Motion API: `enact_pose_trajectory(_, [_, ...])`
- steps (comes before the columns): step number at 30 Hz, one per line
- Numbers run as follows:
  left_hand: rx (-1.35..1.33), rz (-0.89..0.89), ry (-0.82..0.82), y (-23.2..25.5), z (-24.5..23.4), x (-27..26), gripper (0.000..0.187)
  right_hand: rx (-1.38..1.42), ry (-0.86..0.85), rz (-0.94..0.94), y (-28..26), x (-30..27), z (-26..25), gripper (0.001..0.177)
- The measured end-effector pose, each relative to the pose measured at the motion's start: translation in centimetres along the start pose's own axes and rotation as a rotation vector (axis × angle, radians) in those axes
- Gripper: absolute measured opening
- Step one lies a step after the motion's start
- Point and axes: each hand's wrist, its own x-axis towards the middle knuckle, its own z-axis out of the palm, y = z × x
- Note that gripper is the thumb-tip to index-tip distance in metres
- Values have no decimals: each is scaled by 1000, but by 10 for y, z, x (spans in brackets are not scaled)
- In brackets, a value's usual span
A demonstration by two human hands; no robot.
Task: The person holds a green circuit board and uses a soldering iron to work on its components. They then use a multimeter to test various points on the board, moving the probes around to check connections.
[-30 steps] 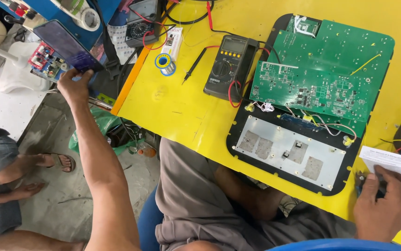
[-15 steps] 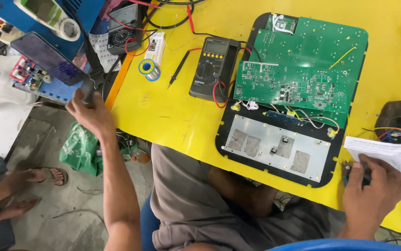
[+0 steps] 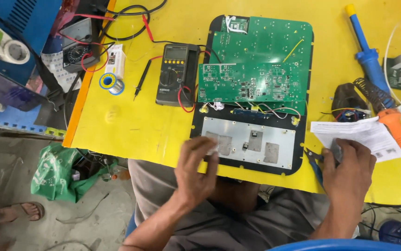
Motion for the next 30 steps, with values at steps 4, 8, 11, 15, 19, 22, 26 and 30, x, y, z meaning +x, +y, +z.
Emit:
enact_pose_trajectory(4, [-176,21,-186,51,22,-17,17,-110,-15,49,7,5,3,39])
enact_pose_trajectory(8, [-459,63,-537,79,34,-54,19,-139,-69,83,1,11,0,34])
enact_pose_trajectory(11, [-576,50,-875,79,49,-93,33,-280,16,8,4,10,10,21])
enact_pose_trajectory(15, [-593,70,-1111,71,71,-132,40,-453,256,-151,6,8,18,11])
enact_pose_trajectory(19, [-604,89,-961,83,47,-67,42,-323,360,-185,-20,1,-10,7])
enact_pose_trajectory(22, [-559,50,-669,80,38,-44,24,-74,486,-284,-56,-8,-37,7])
enact_pose_trajectory(26, [-416,-136,-643,59,32,-27,59,216,549,-393,-112,-23,-72,10])
enact_pose_trajectory(30, [-503,-72,-617,39,32,-13,97,664,322,-580,-160,-25,-90,17])
